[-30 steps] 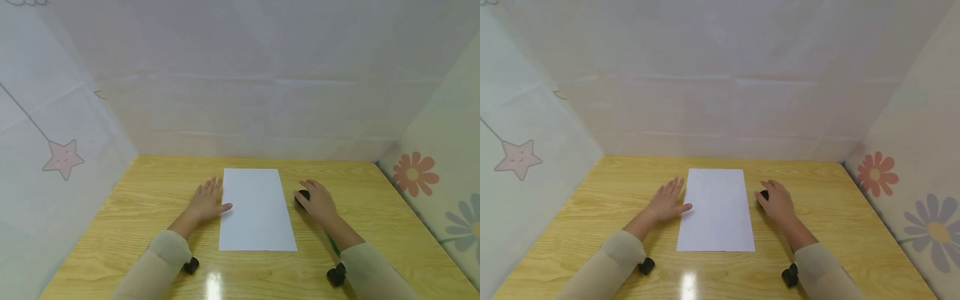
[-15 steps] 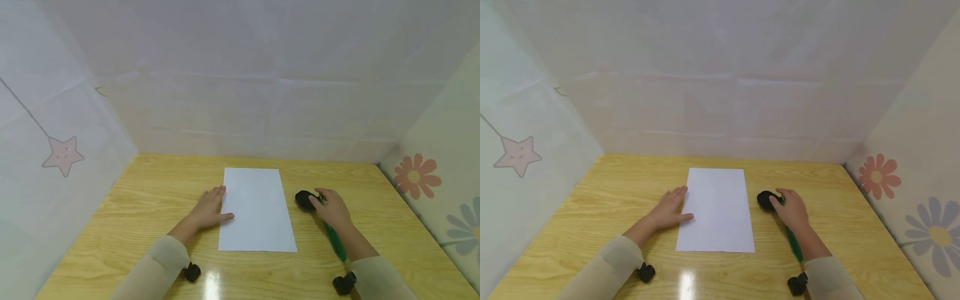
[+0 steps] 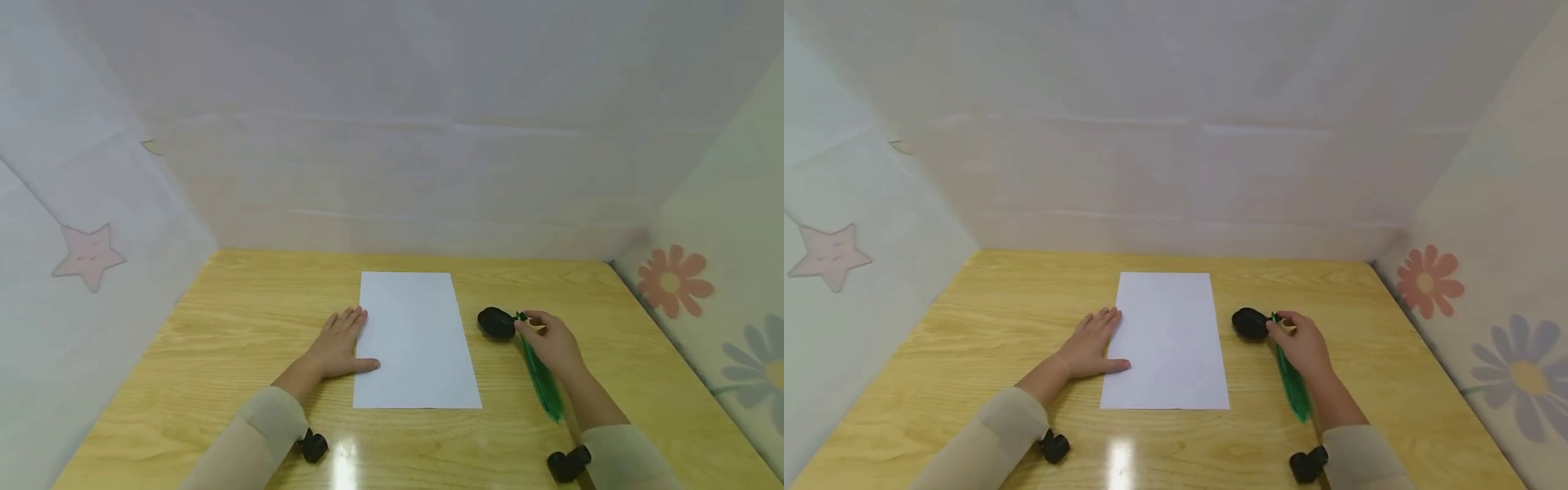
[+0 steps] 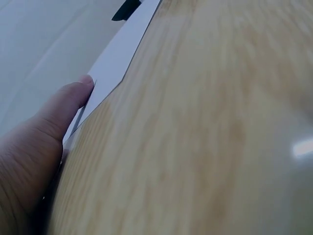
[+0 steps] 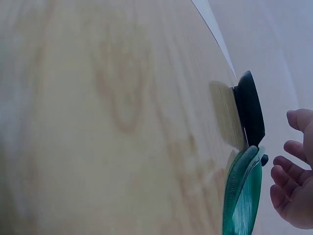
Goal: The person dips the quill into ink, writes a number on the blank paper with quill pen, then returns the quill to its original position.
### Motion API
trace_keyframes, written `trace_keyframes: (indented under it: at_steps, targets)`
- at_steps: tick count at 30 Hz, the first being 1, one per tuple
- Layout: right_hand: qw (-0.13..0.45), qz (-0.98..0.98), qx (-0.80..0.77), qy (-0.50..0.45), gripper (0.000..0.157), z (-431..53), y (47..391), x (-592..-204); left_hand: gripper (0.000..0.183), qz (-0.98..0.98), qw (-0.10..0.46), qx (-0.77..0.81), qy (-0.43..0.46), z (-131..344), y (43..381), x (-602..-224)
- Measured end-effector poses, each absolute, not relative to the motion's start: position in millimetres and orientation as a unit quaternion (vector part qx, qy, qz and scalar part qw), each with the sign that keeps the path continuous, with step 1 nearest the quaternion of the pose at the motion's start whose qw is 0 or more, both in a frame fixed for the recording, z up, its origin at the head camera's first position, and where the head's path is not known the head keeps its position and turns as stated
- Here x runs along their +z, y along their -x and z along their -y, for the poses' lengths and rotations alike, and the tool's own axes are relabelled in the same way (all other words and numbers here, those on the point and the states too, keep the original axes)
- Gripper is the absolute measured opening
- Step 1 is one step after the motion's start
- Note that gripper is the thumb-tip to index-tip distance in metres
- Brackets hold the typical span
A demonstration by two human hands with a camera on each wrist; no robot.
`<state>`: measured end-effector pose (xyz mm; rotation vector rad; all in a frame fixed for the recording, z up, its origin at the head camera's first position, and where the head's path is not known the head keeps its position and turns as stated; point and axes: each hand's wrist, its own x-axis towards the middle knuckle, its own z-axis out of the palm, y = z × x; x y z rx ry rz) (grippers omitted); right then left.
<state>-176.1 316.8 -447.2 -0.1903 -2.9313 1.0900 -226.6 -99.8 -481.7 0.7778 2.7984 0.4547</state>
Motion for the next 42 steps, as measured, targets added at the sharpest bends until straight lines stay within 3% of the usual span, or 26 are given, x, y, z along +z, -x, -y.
trace_keyframes:
  at_steps: [42]
  targets:
    - [-0.018,0.925,0.367,0.099,0.058,-329,182,-470,0.105,-0.948,0.105,0.145,-0.263,100,227,-481]
